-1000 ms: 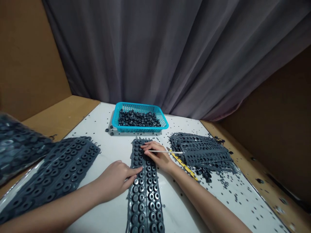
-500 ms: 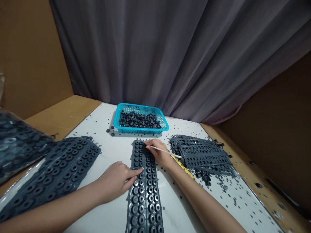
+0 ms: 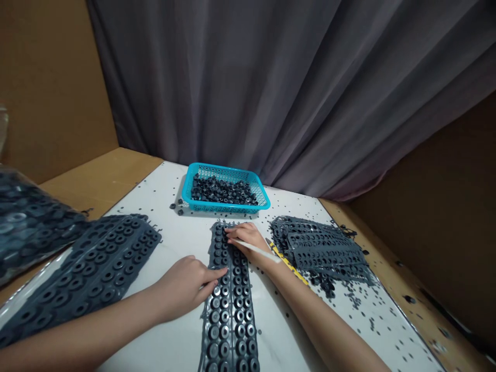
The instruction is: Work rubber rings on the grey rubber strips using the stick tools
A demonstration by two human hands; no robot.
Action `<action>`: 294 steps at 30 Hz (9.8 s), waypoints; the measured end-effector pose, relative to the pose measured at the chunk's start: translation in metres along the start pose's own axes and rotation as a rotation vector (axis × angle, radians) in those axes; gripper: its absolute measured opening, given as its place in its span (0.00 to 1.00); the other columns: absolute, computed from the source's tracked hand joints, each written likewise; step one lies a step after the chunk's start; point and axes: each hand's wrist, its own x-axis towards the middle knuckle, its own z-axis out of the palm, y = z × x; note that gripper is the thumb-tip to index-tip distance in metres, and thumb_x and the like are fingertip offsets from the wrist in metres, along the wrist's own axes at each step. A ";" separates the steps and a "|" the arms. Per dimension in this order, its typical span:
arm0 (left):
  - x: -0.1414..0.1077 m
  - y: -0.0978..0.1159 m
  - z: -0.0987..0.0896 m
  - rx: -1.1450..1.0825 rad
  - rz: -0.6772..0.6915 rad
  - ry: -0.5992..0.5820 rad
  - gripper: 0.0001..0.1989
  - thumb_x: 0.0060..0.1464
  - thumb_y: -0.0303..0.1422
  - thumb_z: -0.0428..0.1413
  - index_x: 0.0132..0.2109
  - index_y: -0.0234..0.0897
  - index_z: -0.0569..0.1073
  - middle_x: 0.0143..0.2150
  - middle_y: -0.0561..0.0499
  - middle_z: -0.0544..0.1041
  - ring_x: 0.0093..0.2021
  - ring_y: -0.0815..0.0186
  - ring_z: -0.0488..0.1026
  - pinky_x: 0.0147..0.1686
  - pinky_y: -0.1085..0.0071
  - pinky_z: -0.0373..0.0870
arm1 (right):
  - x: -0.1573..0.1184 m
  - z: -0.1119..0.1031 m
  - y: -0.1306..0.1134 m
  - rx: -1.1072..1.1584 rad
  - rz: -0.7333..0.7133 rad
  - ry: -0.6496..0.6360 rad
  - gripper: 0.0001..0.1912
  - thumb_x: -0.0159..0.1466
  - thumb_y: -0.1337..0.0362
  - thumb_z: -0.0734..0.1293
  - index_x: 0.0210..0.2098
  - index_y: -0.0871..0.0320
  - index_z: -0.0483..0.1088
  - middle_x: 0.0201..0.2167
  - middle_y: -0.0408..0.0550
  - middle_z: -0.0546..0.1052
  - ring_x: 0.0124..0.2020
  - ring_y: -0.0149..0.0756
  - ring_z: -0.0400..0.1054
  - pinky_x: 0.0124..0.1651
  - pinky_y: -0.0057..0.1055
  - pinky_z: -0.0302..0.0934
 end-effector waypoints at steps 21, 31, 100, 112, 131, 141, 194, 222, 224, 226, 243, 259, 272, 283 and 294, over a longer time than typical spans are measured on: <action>-0.001 -0.004 0.006 -0.017 0.023 0.079 0.20 0.60 0.32 0.45 0.56 0.47 0.71 0.28 0.49 0.79 0.27 0.61 0.73 0.29 0.69 0.64 | -0.018 -0.024 -0.006 -0.067 0.308 0.245 0.11 0.66 0.58 0.61 0.36 0.56 0.73 0.30 0.49 0.79 0.29 0.37 0.72 0.33 0.30 0.64; -0.001 -0.003 0.003 0.016 0.027 0.021 0.20 0.60 0.30 0.46 0.57 0.46 0.69 0.31 0.48 0.80 0.28 0.58 0.75 0.32 0.66 0.65 | 0.007 0.011 -0.019 0.164 0.100 0.156 0.09 0.65 0.59 0.64 0.34 0.55 0.73 0.30 0.49 0.79 0.33 0.37 0.72 0.39 0.35 0.65; -0.001 -0.005 0.007 -0.011 0.033 0.080 0.18 0.60 0.31 0.46 0.55 0.45 0.72 0.30 0.49 0.80 0.28 0.58 0.76 0.30 0.65 0.65 | 0.003 0.006 -0.024 0.044 0.020 0.023 0.07 0.67 0.64 0.61 0.38 0.54 0.71 0.42 0.51 0.79 0.41 0.40 0.72 0.43 0.40 0.67; 0.000 0.000 -0.001 -0.046 0.048 0.067 0.13 0.59 0.31 0.48 0.42 0.43 0.77 0.28 0.49 0.80 0.28 0.59 0.76 0.31 0.66 0.64 | -0.020 0.001 -0.062 0.336 0.164 0.049 0.04 0.65 0.65 0.65 0.37 0.55 0.71 0.42 0.52 0.79 0.46 0.38 0.71 0.46 0.37 0.68; 0.000 -0.001 0.001 -0.028 0.034 0.076 0.15 0.59 0.32 0.47 0.48 0.44 0.76 0.30 0.48 0.80 0.28 0.60 0.76 0.31 0.68 0.65 | -0.017 0.005 -0.045 0.163 0.017 -0.012 0.06 0.66 0.65 0.62 0.40 0.54 0.71 0.43 0.52 0.79 0.42 0.38 0.71 0.43 0.38 0.69; 0.000 -0.003 0.005 -0.034 0.045 0.102 0.18 0.59 0.32 0.47 0.53 0.45 0.73 0.29 0.49 0.80 0.27 0.60 0.75 0.31 0.68 0.65 | -0.013 -0.007 -0.050 0.177 0.128 0.110 0.06 0.67 0.65 0.61 0.39 0.56 0.70 0.40 0.53 0.78 0.42 0.38 0.74 0.42 0.35 0.70; 0.000 0.001 -0.003 -0.018 0.021 0.040 0.13 0.60 0.32 0.46 0.40 0.42 0.77 0.29 0.49 0.79 0.29 0.57 0.76 0.30 0.65 0.65 | -0.025 -0.002 -0.059 -0.007 -0.086 -0.041 0.04 0.66 0.65 0.63 0.39 0.57 0.69 0.45 0.50 0.78 0.46 0.38 0.70 0.46 0.39 0.65; 0.001 -0.004 -0.005 -0.222 -0.198 0.209 0.05 0.51 0.33 0.53 0.37 0.41 0.72 0.31 0.54 0.70 0.34 0.63 0.69 0.35 0.66 0.59 | -0.043 -0.002 -0.088 0.200 0.254 0.019 0.03 0.64 0.63 0.65 0.38 0.53 0.71 0.44 0.48 0.79 0.51 0.40 0.68 0.51 0.42 0.63; 0.001 -0.005 -0.003 -0.210 -0.195 0.207 0.06 0.51 0.33 0.53 0.38 0.41 0.72 0.32 0.53 0.71 0.36 0.62 0.69 0.36 0.66 0.59 | -0.042 0.001 -0.080 0.075 0.119 -0.011 0.03 0.65 0.63 0.65 0.38 0.53 0.71 0.44 0.47 0.79 0.49 0.39 0.69 0.49 0.40 0.62; 0.001 -0.006 -0.003 -0.200 -0.201 0.209 0.06 0.52 0.33 0.53 0.39 0.42 0.72 0.34 0.53 0.71 0.37 0.60 0.69 0.37 0.65 0.59 | -0.039 0.003 -0.071 -0.090 -0.054 -0.051 0.04 0.65 0.64 0.64 0.37 0.52 0.71 0.43 0.46 0.80 0.45 0.38 0.71 0.46 0.39 0.61; -0.001 -0.005 -0.004 -0.184 -0.195 0.193 0.07 0.50 0.33 0.54 0.39 0.41 0.69 0.37 0.52 0.71 0.41 0.58 0.68 0.39 0.64 0.58 | -0.053 -0.002 -0.104 0.305 0.237 0.046 0.04 0.64 0.65 0.65 0.38 0.54 0.71 0.43 0.49 0.79 0.48 0.39 0.69 0.50 0.41 0.65; -0.003 -0.006 -0.003 -0.196 -0.205 0.168 0.12 0.46 0.36 0.56 0.40 0.41 0.67 0.41 0.51 0.67 0.46 0.55 0.63 0.45 0.61 0.55 | -0.048 0.001 -0.081 -0.245 -0.181 -0.115 0.08 0.66 0.69 0.62 0.43 0.53 0.69 0.50 0.51 0.76 0.42 0.39 0.70 0.42 0.39 0.63; -0.003 -0.007 -0.004 -0.215 -0.211 0.148 0.13 0.45 0.36 0.57 0.40 0.42 0.67 0.41 0.50 0.67 0.46 0.55 0.62 0.44 0.60 0.55 | -0.057 -0.005 -0.067 -0.196 0.078 0.162 0.11 0.66 0.69 0.61 0.46 0.54 0.70 0.49 0.52 0.76 0.40 0.39 0.72 0.39 0.37 0.69; -0.003 -0.001 -0.008 -0.263 -0.167 0.179 0.07 0.47 0.32 0.56 0.36 0.40 0.68 0.38 0.52 0.68 0.45 0.58 0.63 0.45 0.63 0.55 | -0.052 -0.012 -0.101 0.362 0.306 0.145 0.04 0.64 0.66 0.65 0.37 0.55 0.73 0.41 0.52 0.79 0.45 0.39 0.72 0.46 0.39 0.68; -0.001 -0.007 -0.004 -0.273 -0.176 0.145 0.06 0.47 0.33 0.57 0.35 0.40 0.70 0.37 0.53 0.69 0.44 0.58 0.64 0.44 0.63 0.53 | -0.053 0.003 -0.092 0.144 0.076 0.021 0.04 0.65 0.67 0.64 0.39 0.56 0.70 0.45 0.50 0.78 0.45 0.37 0.70 0.46 0.37 0.66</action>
